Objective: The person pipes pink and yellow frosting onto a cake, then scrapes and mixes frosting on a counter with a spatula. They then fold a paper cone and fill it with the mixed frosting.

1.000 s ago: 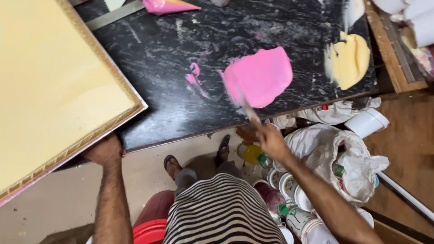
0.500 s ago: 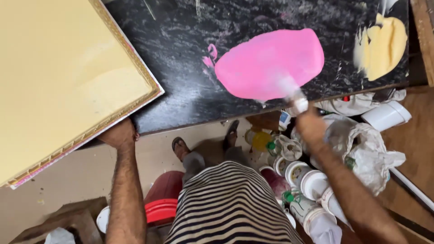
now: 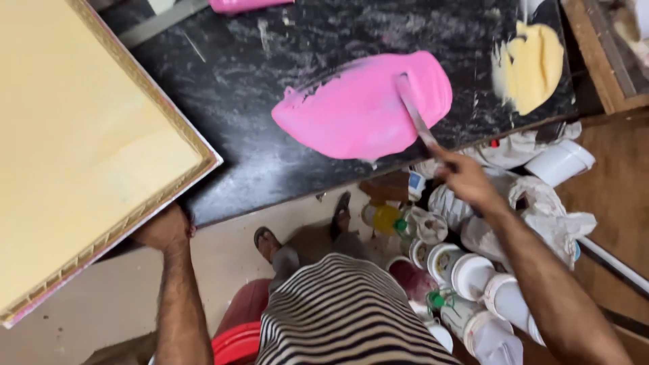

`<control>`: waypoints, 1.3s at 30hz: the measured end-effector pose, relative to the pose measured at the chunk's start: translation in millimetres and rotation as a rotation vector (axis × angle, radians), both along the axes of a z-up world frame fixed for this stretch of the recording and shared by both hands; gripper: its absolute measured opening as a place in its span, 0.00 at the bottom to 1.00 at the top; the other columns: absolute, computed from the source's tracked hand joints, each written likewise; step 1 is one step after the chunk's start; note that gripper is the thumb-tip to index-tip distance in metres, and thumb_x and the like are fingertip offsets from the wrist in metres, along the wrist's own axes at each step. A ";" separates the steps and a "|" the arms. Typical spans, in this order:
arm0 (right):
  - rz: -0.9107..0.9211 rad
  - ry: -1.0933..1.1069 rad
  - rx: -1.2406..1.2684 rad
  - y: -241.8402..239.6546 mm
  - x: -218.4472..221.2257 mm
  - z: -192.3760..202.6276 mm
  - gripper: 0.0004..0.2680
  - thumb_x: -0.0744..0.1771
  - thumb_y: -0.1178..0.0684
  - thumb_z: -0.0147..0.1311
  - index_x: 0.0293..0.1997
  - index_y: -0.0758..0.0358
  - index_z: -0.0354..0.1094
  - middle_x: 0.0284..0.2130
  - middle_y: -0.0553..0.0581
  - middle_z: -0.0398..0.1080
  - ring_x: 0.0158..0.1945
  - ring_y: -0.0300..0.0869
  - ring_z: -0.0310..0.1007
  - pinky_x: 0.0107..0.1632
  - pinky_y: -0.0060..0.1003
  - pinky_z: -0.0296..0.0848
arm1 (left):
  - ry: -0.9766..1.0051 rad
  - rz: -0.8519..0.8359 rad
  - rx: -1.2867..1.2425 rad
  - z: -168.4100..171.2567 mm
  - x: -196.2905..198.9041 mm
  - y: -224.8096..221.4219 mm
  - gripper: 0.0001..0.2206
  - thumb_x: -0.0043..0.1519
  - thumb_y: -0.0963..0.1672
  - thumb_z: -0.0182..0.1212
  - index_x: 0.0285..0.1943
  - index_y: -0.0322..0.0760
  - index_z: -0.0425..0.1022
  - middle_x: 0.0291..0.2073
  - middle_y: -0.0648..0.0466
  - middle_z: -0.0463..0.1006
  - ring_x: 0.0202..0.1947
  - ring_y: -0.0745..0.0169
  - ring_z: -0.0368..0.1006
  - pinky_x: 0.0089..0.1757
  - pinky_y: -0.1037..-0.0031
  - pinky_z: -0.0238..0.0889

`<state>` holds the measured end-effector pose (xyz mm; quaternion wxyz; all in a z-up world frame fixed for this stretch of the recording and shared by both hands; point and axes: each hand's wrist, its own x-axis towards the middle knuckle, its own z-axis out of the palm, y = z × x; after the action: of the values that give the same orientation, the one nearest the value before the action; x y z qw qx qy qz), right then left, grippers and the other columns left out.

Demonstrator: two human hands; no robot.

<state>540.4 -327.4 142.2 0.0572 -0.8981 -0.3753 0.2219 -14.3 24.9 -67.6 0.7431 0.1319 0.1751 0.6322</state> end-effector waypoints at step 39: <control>0.201 -0.192 -0.473 -36.2 19.7 -131.5 0.20 0.67 0.46 0.52 0.69 0.49 0.62 0.32 0.62 0.77 0.29 0.53 0.78 0.28 0.51 0.76 | -0.101 -0.011 -0.113 -10.7 -54.8 -31.5 0.30 0.68 0.55 0.43 0.72 0.32 0.62 0.69 0.49 0.66 0.72 0.51 0.59 0.73 0.57 0.49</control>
<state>560.0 -363.6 10.7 -0.2124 -0.8616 -0.4040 0.2218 -69.1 -6.6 -78.3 0.7606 0.0584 0.1720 0.6233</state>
